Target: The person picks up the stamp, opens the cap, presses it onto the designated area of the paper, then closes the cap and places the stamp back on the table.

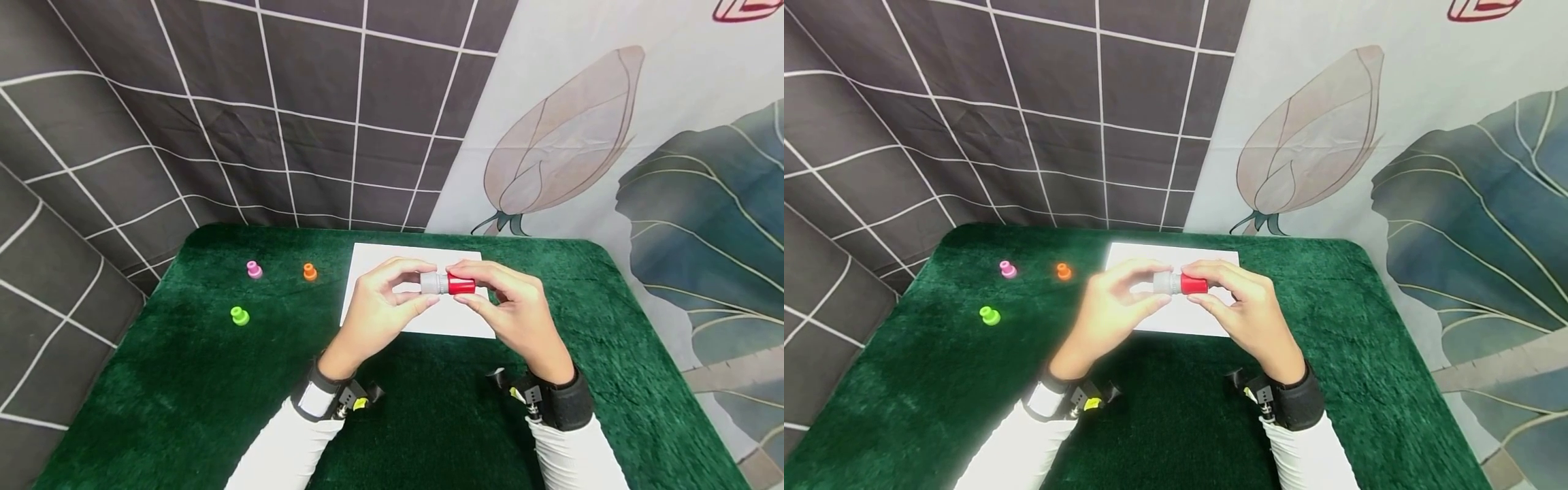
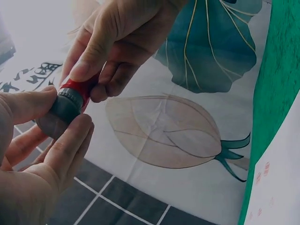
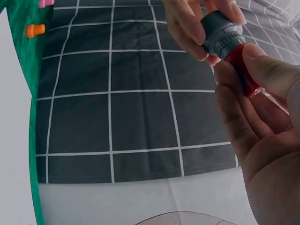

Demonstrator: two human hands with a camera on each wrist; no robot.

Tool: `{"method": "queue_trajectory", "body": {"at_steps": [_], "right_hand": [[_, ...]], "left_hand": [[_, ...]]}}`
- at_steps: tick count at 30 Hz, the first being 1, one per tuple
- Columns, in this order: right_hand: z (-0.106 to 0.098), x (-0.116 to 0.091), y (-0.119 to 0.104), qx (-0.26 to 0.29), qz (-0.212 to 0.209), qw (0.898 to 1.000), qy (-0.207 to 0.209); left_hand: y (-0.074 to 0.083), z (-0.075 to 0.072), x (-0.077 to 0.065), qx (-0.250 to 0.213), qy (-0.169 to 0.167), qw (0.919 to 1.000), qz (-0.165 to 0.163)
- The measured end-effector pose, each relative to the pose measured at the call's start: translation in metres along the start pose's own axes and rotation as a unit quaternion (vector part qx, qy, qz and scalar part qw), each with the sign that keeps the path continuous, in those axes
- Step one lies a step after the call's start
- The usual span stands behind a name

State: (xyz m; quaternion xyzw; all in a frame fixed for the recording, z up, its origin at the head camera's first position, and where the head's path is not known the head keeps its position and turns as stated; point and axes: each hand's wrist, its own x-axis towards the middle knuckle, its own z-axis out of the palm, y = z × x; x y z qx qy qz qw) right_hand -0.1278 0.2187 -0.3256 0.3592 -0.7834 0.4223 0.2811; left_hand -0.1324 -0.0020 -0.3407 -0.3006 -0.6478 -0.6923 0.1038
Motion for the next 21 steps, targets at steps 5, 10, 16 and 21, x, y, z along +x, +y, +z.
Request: {"method": "queue_trajectory", "body": {"at_steps": [5,10,16,21], "right_hand": [[-0.024,-0.001,0.002,-0.043,0.041,0.997,0.042],[-0.039,-0.004,0.003,-0.092,0.079,0.992,0.024],[-0.039,-0.006,0.009,-0.115,0.08,0.99,0.01],[-0.036,-0.007,0.017,-0.154,0.059,0.986,0.002]], "left_hand": [[0.007,-0.029,0.006,0.026,0.064,0.9974,0.02],[0.016,-0.051,0.006,0.035,0.084,0.995,0.041],[0.02,-0.055,0.006,0.048,0.085,0.9944,0.04],[0.02,-0.059,0.005,0.06,0.089,0.9935,0.037]]}}
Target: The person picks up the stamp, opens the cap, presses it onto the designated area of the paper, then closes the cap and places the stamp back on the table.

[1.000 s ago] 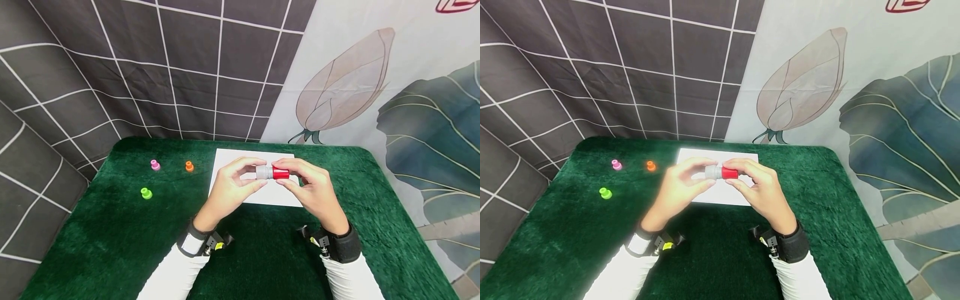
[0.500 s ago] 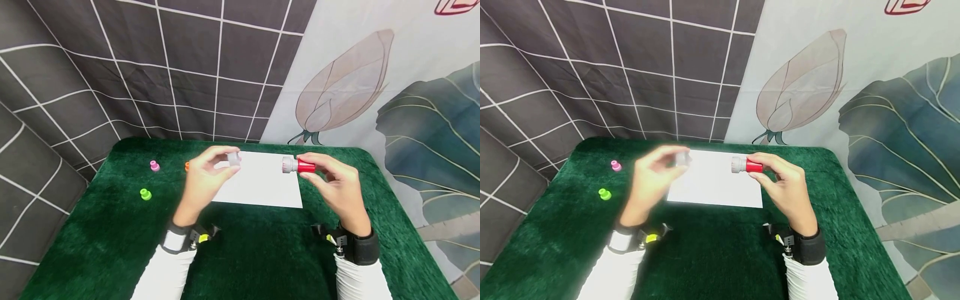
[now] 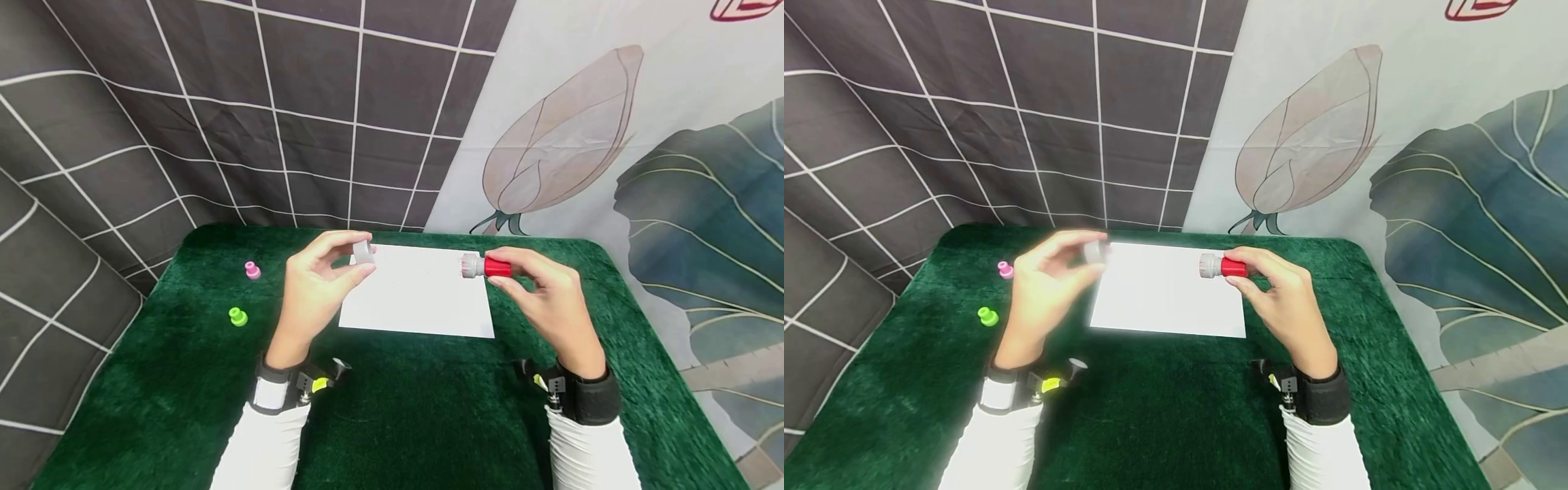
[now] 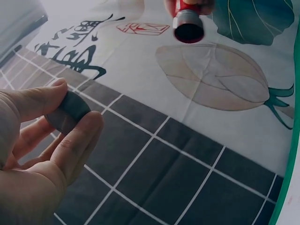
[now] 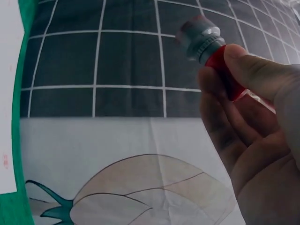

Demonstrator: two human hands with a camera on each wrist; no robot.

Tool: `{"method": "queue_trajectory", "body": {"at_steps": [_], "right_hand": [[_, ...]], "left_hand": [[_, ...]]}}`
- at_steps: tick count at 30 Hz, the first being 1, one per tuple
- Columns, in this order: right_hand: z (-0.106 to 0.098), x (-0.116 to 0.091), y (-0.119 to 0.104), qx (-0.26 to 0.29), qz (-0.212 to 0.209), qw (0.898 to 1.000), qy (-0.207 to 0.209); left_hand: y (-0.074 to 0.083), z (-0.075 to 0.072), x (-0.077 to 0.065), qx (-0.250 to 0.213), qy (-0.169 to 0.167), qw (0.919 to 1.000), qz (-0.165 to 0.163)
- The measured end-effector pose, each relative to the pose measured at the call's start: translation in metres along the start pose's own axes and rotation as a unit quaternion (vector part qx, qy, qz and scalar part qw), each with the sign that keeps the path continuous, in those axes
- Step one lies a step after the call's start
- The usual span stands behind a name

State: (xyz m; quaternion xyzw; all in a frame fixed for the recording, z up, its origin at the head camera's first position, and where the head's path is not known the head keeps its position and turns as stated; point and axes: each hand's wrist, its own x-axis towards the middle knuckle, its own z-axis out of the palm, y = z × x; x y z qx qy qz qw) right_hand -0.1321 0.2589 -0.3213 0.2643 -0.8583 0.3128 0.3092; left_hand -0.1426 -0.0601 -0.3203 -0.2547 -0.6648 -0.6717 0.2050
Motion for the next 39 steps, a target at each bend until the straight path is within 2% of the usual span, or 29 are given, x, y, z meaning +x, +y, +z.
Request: {"method": "queue_trajectory", "body": {"at_steps": [7,15,24,32,39], "right_hand": [[0.011,-0.001,0.009,-0.042,-0.019,0.998,-0.04],[0.025,-0.007,0.029,-0.083,0.034,0.989,-0.119],[0.039,-0.001,0.051,-0.111,0.052,0.963,-0.239],[0.053,0.008,0.068,-0.111,0.037,0.949,-0.294],[0.067,0.015,0.081,-0.131,0.036,0.93,-0.341]], "left_hand": [[0.0,-0.008,0.001,0.013,-0.01,0.9999,-0.002],[0.0,-0.009,0.0,0.014,-0.014,0.9998,-0.009],[0.001,-0.007,0.0,0.005,-0.023,0.9997,-0.006],[0.001,-0.01,0.001,0.012,-0.018,0.9998,0.0],[0.002,-0.012,0.0,0.02,-0.009,0.9997,0.001]]}}
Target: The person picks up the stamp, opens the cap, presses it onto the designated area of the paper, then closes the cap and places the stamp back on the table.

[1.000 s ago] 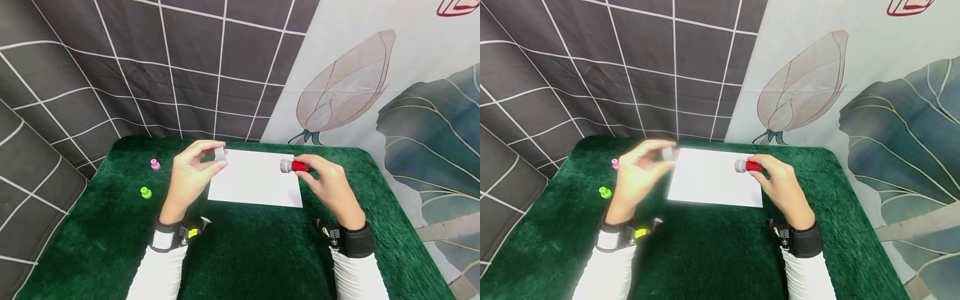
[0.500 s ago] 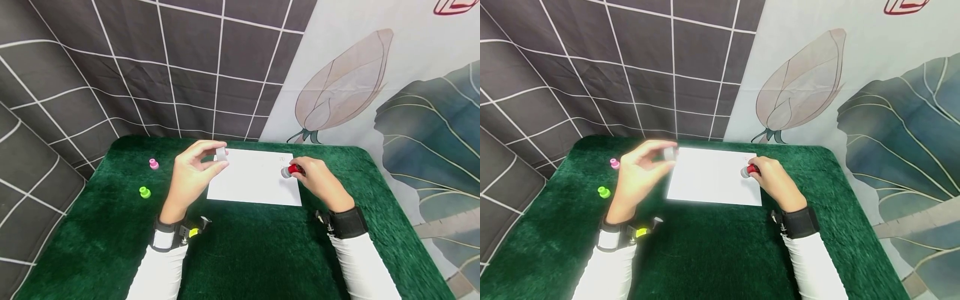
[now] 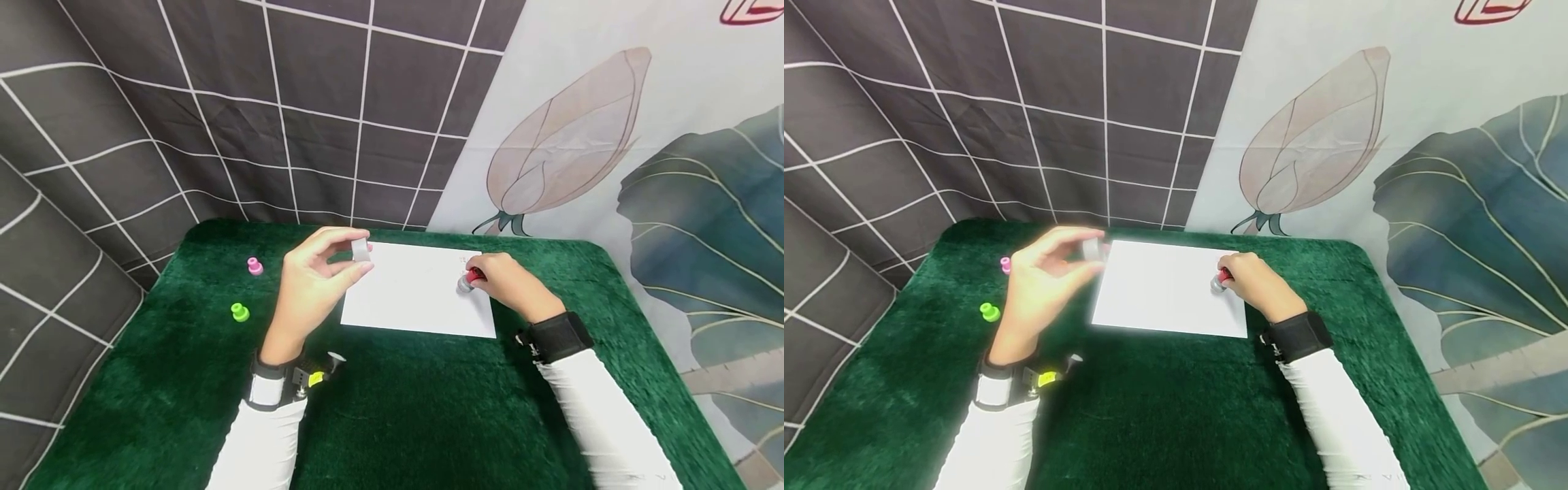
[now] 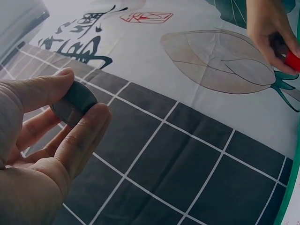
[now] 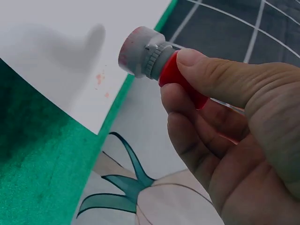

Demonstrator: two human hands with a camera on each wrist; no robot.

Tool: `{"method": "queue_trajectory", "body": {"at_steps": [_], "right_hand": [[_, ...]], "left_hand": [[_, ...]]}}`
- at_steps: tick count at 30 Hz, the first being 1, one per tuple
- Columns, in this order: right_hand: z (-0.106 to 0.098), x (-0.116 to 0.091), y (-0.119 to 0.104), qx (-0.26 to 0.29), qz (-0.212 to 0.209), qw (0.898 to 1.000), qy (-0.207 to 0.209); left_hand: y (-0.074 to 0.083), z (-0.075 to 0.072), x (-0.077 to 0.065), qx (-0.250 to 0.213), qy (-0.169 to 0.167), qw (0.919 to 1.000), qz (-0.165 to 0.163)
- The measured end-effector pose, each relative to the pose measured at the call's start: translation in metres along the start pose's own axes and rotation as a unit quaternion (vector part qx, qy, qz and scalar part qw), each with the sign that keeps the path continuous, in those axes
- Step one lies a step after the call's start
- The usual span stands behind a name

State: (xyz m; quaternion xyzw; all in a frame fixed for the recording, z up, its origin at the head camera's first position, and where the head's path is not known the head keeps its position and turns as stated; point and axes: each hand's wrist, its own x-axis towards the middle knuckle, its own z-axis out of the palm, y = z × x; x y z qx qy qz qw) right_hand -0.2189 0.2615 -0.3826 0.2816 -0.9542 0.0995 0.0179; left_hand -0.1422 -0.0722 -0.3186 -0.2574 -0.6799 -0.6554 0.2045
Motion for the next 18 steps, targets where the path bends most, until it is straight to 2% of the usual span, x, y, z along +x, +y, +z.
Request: {"method": "queue_trajectory", "body": {"at_steps": [6,18], "right_hand": [[0.0053,0.0087,0.0024,-0.006,0.021,0.998,-0.05],[0.0103,0.0113,0.0057,-0.021,0.035,0.995,-0.091]], "left_hand": [[-0.0007,0.0001,-0.0002,-0.006,-0.002,1.0,-0.001],[0.0006,0.001,0.0003,-0.005,-0.008,0.9998,-0.014]]}}
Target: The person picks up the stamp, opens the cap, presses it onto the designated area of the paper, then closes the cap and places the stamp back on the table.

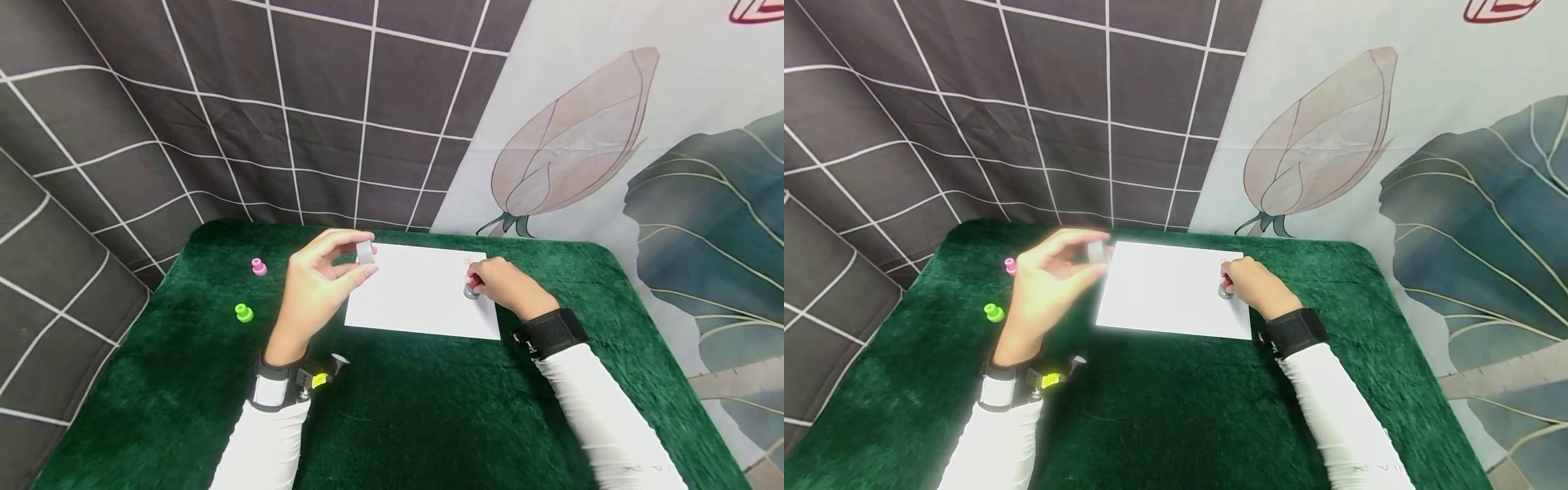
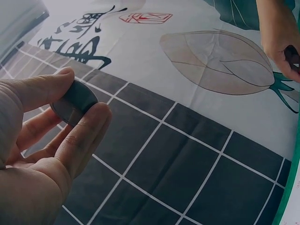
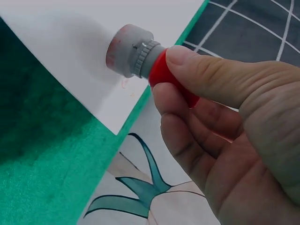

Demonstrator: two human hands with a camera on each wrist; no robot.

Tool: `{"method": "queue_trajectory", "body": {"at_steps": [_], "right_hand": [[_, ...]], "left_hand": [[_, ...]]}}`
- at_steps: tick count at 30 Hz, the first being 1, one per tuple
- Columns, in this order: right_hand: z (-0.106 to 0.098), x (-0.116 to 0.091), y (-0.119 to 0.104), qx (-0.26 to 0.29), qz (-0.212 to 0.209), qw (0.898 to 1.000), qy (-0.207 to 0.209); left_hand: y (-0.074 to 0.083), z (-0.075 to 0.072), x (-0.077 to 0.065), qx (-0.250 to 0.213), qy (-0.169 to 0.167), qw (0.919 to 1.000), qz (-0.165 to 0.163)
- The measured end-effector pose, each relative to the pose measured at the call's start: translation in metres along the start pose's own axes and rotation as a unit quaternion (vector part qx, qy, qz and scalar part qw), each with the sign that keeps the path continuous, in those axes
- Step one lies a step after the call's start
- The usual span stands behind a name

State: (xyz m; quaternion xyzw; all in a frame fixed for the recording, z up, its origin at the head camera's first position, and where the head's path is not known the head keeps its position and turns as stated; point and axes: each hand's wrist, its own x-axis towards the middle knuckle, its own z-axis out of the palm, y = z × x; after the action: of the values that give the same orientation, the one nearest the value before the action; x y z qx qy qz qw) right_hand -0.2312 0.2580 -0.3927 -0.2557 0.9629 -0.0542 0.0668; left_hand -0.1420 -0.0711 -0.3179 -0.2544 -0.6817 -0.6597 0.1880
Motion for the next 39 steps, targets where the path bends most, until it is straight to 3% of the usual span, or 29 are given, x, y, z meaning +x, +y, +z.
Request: {"method": "queue_trajectory", "body": {"at_steps": [14,39], "right_hand": [[-0.001,0.001,-0.001,-0.001,0.019,1.0,-0.008],[0.011,0.0,0.004,-0.01,-0.006,1.0,0.019]], "left_hand": [[-0.001,0.0,0.001,0.0,-0.001,1.0,0.003],[-0.001,-0.001,0.0,0.011,-0.005,0.9999,0.0]]}}
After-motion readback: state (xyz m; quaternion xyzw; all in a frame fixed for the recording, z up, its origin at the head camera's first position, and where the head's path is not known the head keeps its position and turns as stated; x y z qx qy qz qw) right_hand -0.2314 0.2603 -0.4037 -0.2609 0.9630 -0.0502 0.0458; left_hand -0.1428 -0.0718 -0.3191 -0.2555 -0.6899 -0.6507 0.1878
